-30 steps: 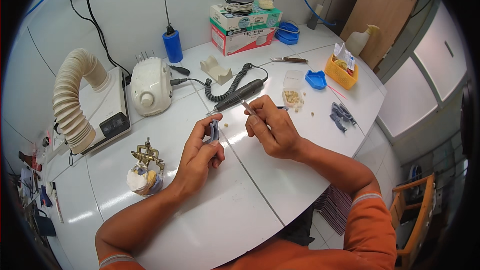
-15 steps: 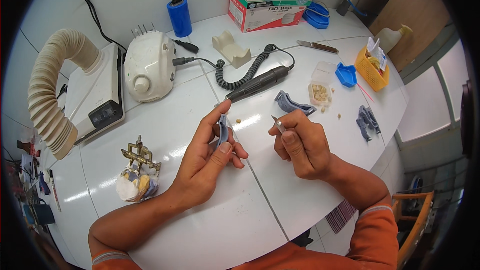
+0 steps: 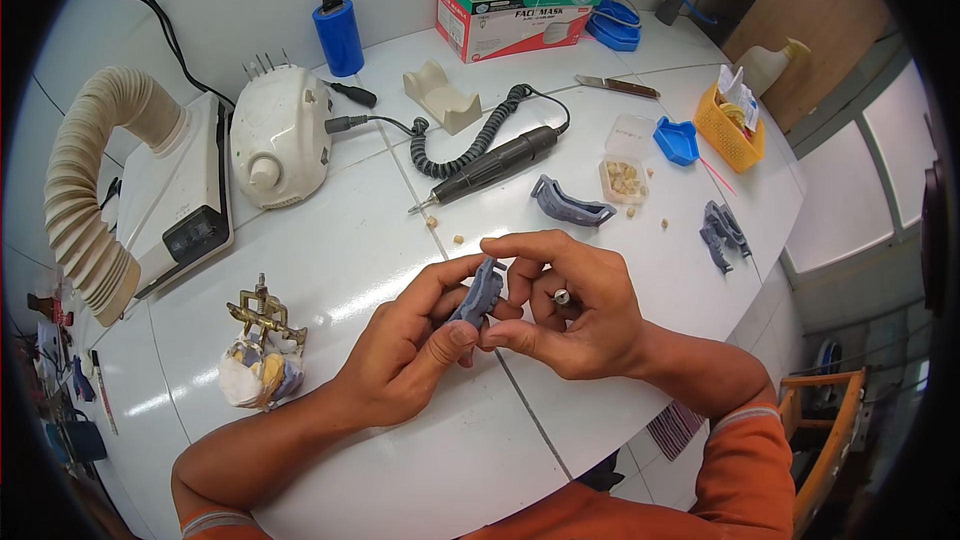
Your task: The recorder uses a utility knife to scrape and trim excess material from a gray dental model on a laboratory bench.
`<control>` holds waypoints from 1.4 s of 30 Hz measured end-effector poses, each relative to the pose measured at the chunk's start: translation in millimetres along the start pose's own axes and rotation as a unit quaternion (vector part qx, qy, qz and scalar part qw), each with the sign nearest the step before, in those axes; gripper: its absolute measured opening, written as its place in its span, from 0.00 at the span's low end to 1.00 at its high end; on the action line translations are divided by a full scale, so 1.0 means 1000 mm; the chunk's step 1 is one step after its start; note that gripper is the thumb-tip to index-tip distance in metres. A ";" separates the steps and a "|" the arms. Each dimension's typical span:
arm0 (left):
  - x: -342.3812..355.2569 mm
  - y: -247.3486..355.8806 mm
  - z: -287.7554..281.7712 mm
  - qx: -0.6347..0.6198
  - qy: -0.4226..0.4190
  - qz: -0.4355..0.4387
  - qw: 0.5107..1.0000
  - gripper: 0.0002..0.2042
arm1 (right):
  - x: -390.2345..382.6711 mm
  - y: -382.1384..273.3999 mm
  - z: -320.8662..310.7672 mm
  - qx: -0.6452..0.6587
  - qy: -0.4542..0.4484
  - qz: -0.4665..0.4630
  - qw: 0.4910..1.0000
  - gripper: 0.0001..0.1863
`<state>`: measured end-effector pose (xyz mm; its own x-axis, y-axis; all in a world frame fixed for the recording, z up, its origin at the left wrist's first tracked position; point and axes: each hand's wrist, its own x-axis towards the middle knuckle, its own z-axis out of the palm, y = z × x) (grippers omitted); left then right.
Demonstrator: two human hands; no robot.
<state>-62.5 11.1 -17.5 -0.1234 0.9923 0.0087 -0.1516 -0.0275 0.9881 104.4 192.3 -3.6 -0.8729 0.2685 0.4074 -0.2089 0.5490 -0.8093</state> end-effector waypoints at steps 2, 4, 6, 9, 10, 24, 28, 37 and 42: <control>0.000 -0.005 0.000 -0.014 -0.012 -0.008 1.000 0.27 | -0.001 -0.002 0.001 0.001 -0.007 0.030 1.000 0.35; 0.000 -0.012 0.004 -0.072 -0.009 0.045 0.996 0.32 | -0.001 0.000 0.001 0.006 -0.010 0.030 0.999 0.34; 0.000 -0.011 0.004 -0.083 -0.018 0.028 0.996 0.33 | -0.001 -0.003 0.003 0.017 -0.002 0.045 0.999 0.32; -0.001 -0.012 0.000 -0.066 -0.035 0.011 0.997 0.35 | 0.000 -0.001 0.000 0.028 -0.013 0.063 0.998 0.25; -0.001 -0.012 -0.001 -0.039 -0.041 0.010 0.998 0.36 | 0.000 0.002 -0.002 0.028 -0.034 0.066 0.997 0.21; 0.003 0.000 0.005 0.051 0.017 -0.028 0.998 0.39 | 0.000 0.004 -0.011 0.080 0.033 0.112 0.990 0.11; 0.003 -0.004 0.005 0.042 0.026 -0.015 0.999 0.38 | 0.001 0.001 -0.007 0.034 -0.005 0.064 0.997 0.09; 0.002 0.001 0.007 0.071 0.028 0.000 0.997 0.29 | 0.002 -0.005 -0.002 0.157 -0.006 0.146 0.977 0.09; 0.003 -0.001 0.009 0.077 0.049 -0.009 0.996 0.21 | -0.002 -0.001 0.004 0.198 -0.001 0.166 0.966 0.09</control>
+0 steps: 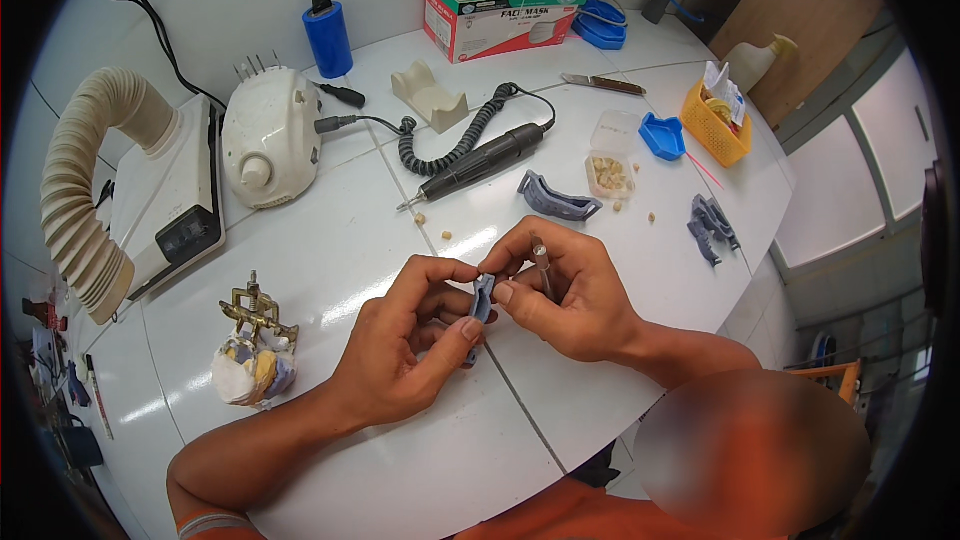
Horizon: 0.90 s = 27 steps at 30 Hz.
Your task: The recorder uses a utility knife to scrape and trim excess material from a gray dental model on a laboratory bench.
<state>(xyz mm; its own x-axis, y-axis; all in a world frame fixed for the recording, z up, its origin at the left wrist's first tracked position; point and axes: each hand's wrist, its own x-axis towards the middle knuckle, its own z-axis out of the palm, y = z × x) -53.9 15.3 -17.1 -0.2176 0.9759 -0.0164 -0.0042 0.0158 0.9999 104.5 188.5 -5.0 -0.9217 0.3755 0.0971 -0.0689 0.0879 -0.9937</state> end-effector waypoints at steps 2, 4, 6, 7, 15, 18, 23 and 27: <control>0.000 0.002 0.002 -0.014 0.007 0.008 1.000 0.22 | -0.001 0.000 0.001 0.009 0.002 0.008 1.000 0.10; 0.001 0.003 0.002 -0.010 0.005 0.004 1.000 0.22 | -0.002 -0.001 0.001 -0.023 0.006 0.015 1.000 0.09; 0.002 0.004 0.001 -0.005 0.005 -0.001 1.000 0.22 | -0.002 -0.009 0.002 -0.017 0.003 0.032 0.999 0.09; 0.002 0.004 -0.001 0.011 -0.007 -0.001 1.000 0.22 | -0.002 -0.011 0.002 -0.011 0.000 0.048 0.999 0.09; 0.002 -0.003 -0.001 0.033 -0.003 0.019 0.999 0.22 | -0.003 -0.005 0.005 -0.041 0.019 0.038 0.998 0.08; 0.002 -0.003 -0.001 0.045 -0.004 0.010 0.999 0.21 | -0.003 -0.003 0.004 -0.047 0.023 0.029 0.998 0.08; 0.001 -0.003 -0.001 0.057 0.003 0.015 0.998 0.20 | -0.003 -0.006 0.004 -0.064 0.020 0.019 0.998 0.08; 0.001 -0.003 -0.001 0.062 0.006 0.009 0.998 0.19 | -0.003 -0.008 0.001 -0.075 -0.001 0.048 0.996 0.09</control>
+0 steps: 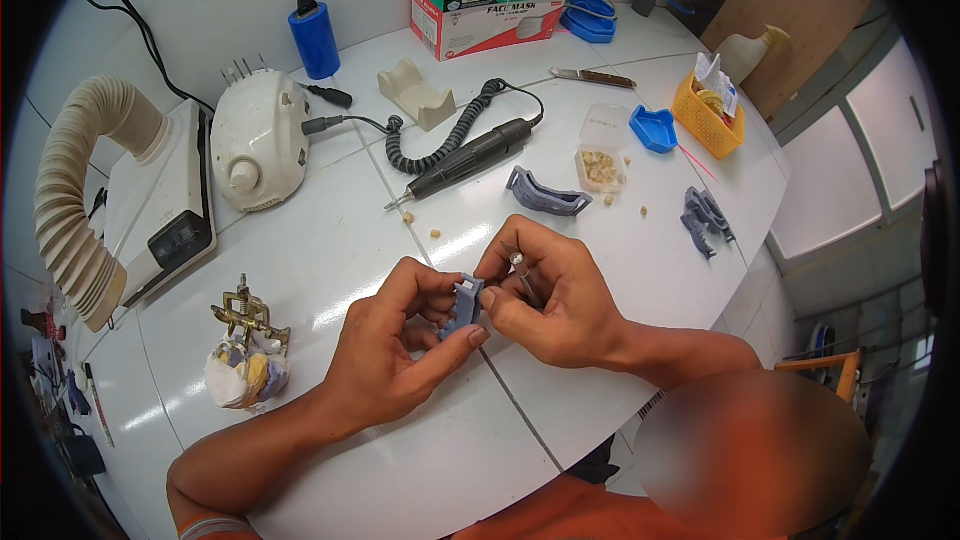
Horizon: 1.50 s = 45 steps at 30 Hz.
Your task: The recorder uses a utility knife to scrape and trim excess material from a gray dental model on a laboratory bench.
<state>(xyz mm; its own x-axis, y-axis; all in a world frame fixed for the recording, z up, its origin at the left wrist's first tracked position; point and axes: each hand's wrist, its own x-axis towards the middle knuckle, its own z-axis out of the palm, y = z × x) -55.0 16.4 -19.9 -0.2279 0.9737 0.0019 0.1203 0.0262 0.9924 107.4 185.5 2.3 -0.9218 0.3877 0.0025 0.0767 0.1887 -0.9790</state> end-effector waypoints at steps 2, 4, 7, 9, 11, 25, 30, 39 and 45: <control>0.001 0.001 0.000 0.010 -0.003 0.009 1.000 0.19 | 0.000 0.000 0.000 -0.007 -0.001 0.000 1.000 0.09; 0.001 -0.001 0.000 0.017 -0.004 0.016 1.000 0.18 | 0.000 0.002 0.002 0.013 0.007 -0.004 1.000 0.08; 0.000 -0.002 0.000 0.037 -0.006 0.025 0.999 0.18 | 0.000 0.000 0.000 -0.022 -0.002 0.002 1.000 0.07; 0.000 -0.002 -0.001 0.050 -0.008 0.029 0.998 0.18 | 0.000 0.001 0.000 -0.012 -0.002 0.004 1.000 0.06; -0.001 0.000 -0.002 0.071 -0.017 0.010 0.997 0.17 | 0.000 0.007 -0.001 -0.003 -0.001 0.007 1.000 0.05; 0.000 0.000 0.001 0.071 -0.004 0.019 0.997 0.16 | 0.006 0.005 -0.002 0.192 -0.018 0.139 0.971 0.08; -0.003 0.000 0.000 0.078 -0.001 0.017 0.997 0.16 | 0.007 0.002 -0.002 0.219 -0.034 0.156 0.962 0.08; -0.005 0.001 0.003 0.133 0.012 0.036 0.990 0.17 | 0.005 0.006 -0.005 0.175 -0.051 0.142 0.973 0.10; -0.002 -0.006 0.004 0.006 0.020 -0.010 1.000 0.18 | 0.004 0.000 -0.003 0.185 -0.048 0.109 0.976 0.09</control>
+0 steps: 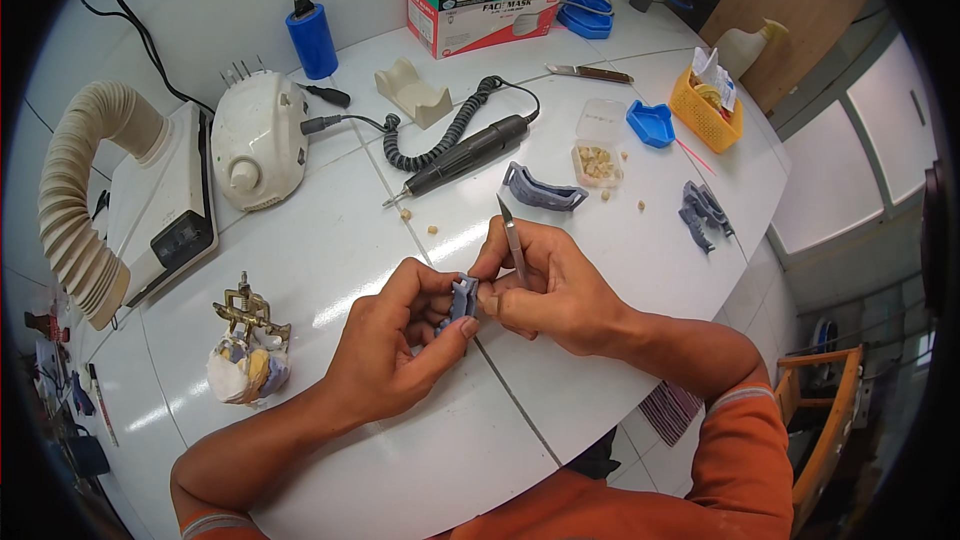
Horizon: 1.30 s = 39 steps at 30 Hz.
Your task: The recorder uses a utility knife to scrape and trim excess material from a gray dental model on a laboratory bench.
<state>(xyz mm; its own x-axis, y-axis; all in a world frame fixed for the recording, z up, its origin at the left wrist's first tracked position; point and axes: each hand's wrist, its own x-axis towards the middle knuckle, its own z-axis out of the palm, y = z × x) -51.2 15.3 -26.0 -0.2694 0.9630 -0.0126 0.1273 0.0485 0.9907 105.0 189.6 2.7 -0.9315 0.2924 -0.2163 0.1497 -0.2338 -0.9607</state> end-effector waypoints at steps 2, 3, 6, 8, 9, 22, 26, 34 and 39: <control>0.001 0.003 0.000 -0.018 -0.004 -0.008 1.000 0.17 | 0.000 0.000 0.001 -0.008 0.005 -0.022 1.000 0.10; 0.001 0.003 0.000 -0.019 -0.005 -0.008 1.000 0.17 | 0.000 -0.001 0.001 -0.005 0.005 -0.016 1.000 0.10; 0.000 0.004 0.000 -0.032 -0.006 -0.019 0.999 0.17 | 0.000 0.000 0.001 -0.004 0.010 -0.010 1.000 0.09; 0.000 0.003 0.000 -0.012 -0.007 -0.010 1.000 0.17 | 0.000 0.000 0.002 -0.005 0.015 -0.010 1.000 0.08; 0.000 0.003 0.000 -0.012 -0.007 -0.009 1.000 0.17 | 0.000 0.000 0.003 -0.008 0.019 -0.012 1.000 0.08; 0.004 -0.001 0.002 0.023 -0.001 0.008 1.000 0.15 | 0.008 0.011 0.000 -0.118 0.044 -0.043 0.991 0.08; 0.006 0.002 0.002 0.006 -0.001 0.012 1.000 0.14 | 0.007 -0.003 0.001 -0.086 0.026 -0.027 0.996 0.10; -0.005 0.004 -0.004 0.078 -0.036 0.062 0.994 0.14 | -0.040 -0.030 -0.027 -0.108 0.118 -0.251 0.955 0.25; -0.015 0.015 0.008 0.190 -0.060 0.098 0.975 0.13 | -0.100 0.017 -0.020 0.013 0.239 -0.348 0.907 0.25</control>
<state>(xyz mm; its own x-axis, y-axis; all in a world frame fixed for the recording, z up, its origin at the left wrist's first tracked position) -38.1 3.5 -12.1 -0.0938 0.9865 0.1344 0.5158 -0.0673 0.8540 206.8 174.6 4.7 -0.5465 0.7446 0.3833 -0.4330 0.1406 -0.8904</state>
